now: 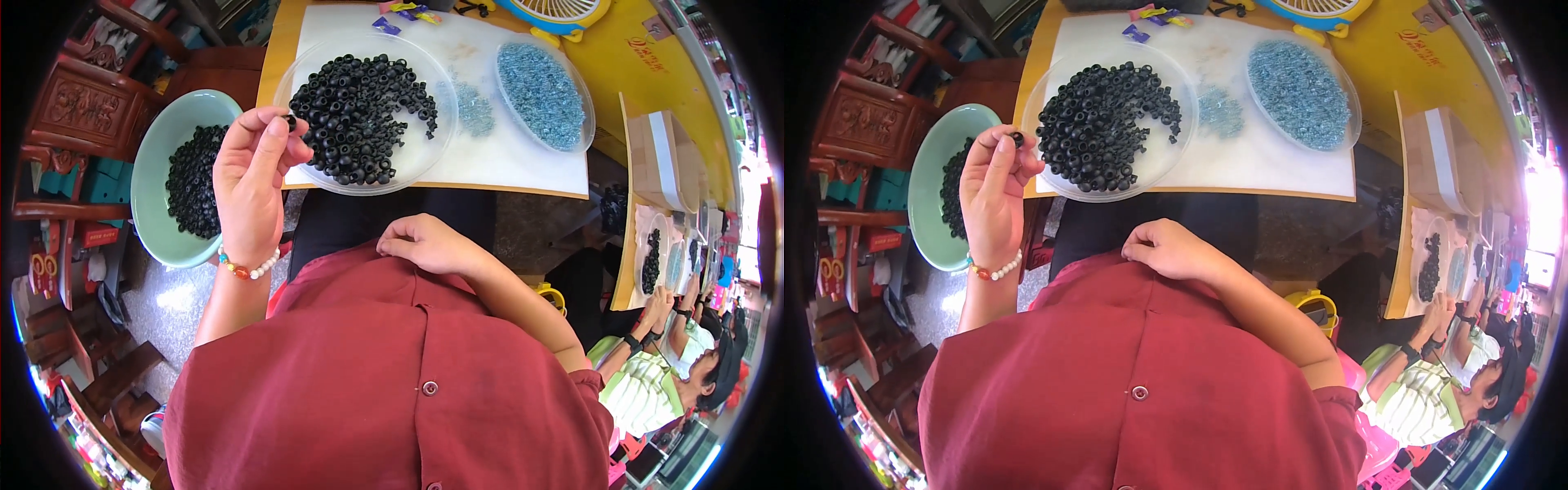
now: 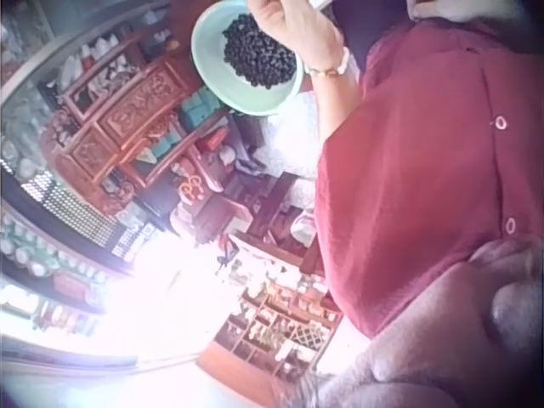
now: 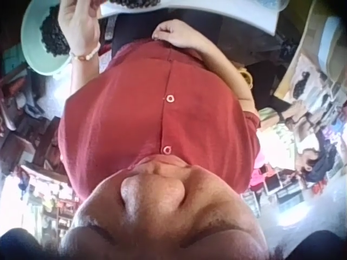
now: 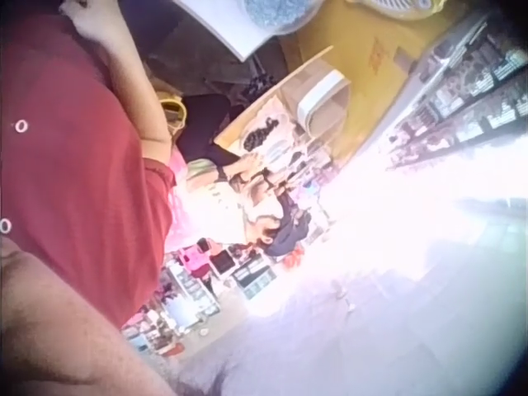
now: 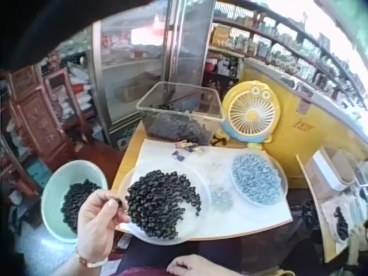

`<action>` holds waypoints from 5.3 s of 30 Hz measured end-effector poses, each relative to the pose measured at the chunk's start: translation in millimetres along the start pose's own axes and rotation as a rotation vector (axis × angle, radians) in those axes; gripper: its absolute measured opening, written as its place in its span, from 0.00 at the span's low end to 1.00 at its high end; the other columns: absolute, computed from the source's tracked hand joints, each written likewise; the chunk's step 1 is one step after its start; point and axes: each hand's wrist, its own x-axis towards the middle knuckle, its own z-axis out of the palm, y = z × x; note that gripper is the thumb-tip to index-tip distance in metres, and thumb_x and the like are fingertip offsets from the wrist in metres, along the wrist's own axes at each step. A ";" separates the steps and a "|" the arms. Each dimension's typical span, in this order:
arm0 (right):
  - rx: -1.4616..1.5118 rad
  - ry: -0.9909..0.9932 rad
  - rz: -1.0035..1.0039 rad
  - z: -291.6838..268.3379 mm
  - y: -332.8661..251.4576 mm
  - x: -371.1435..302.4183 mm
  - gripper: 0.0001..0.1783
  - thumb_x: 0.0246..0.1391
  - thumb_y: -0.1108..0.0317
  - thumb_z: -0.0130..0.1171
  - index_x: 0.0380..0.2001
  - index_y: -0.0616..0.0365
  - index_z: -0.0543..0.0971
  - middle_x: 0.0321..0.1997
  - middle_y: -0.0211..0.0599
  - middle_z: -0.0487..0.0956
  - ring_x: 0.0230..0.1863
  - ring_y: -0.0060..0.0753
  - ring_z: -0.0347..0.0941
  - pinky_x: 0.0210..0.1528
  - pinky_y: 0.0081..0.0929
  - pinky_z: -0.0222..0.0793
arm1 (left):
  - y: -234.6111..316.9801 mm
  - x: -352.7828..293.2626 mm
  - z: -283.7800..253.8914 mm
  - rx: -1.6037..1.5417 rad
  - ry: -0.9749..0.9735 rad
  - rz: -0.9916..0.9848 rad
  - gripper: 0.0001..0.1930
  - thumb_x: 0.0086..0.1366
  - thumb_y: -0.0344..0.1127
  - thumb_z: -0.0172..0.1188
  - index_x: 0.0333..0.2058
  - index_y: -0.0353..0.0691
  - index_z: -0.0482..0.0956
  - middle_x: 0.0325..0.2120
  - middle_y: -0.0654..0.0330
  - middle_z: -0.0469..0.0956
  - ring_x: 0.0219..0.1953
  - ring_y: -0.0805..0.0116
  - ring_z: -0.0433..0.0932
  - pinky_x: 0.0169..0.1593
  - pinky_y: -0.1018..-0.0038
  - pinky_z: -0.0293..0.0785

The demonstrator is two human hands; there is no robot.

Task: The person manually assembles small components by repeatedly picking up black plastic beads and small metal pins from trays and inserting the pins into the beads by hand.

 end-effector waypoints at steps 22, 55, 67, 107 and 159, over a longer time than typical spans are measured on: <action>-0.689 1.174 -0.258 -83.9 2.6 11.9 0.06 0.46 0.70 0.62 0.29 0.57 0.78 0.25 0.38 0.75 0.24 0.38 0.74 0.29 0.29 0.69 | -28.6 -13.9 38.1 -0.283 -0.210 -0.635 0.12 0.67 0.37 0.52 0.43 0.36 0.74 0.32 0.59 0.79 0.32 0.74 0.78 0.41 0.74 0.78; 0.405 0.259 -0.209 -51.5 -75.8 -55.7 0.07 0.48 0.78 0.63 0.29 0.62 0.74 0.29 0.32 0.78 0.30 0.20 0.75 0.33 0.16 0.70 | -23.5 -27.6 38.1 -0.053 -0.522 -0.548 0.08 0.60 0.23 0.58 0.39 0.31 0.79 0.33 0.55 0.80 0.35 0.70 0.80 0.41 0.78 0.78; 0.752 0.018 -0.209 -45.9 -57.4 -29.0 0.10 0.48 0.75 0.64 0.27 0.57 0.71 0.26 0.27 0.75 0.26 0.16 0.69 0.31 0.15 0.66 | -37.1 -33.3 25.9 -0.310 -0.428 -0.768 0.08 0.61 0.26 0.58 0.40 0.33 0.78 0.34 0.54 0.80 0.33 0.70 0.81 0.40 0.76 0.80; 0.600 0.292 -0.355 -53.3 -99.3 -34.7 0.07 0.49 0.77 0.63 0.33 0.64 0.77 0.32 0.31 0.79 0.34 0.19 0.75 0.40 0.16 0.71 | -22.7 -22.2 29.5 -0.615 -0.278 -0.709 0.12 0.63 0.27 0.55 0.45 0.34 0.75 0.34 0.55 0.80 0.35 0.68 0.81 0.40 0.75 0.81; 0.779 0.117 -0.151 -29.4 -76.2 -40.2 0.11 0.51 0.74 0.61 0.39 0.64 0.79 0.35 0.35 0.80 0.35 0.22 0.74 0.40 0.17 0.69 | 17.5 -10.7 4.6 0.334 -0.503 0.057 0.12 0.49 0.19 0.64 0.34 0.32 0.81 0.38 0.49 0.79 0.43 0.61 0.78 0.48 0.70 0.73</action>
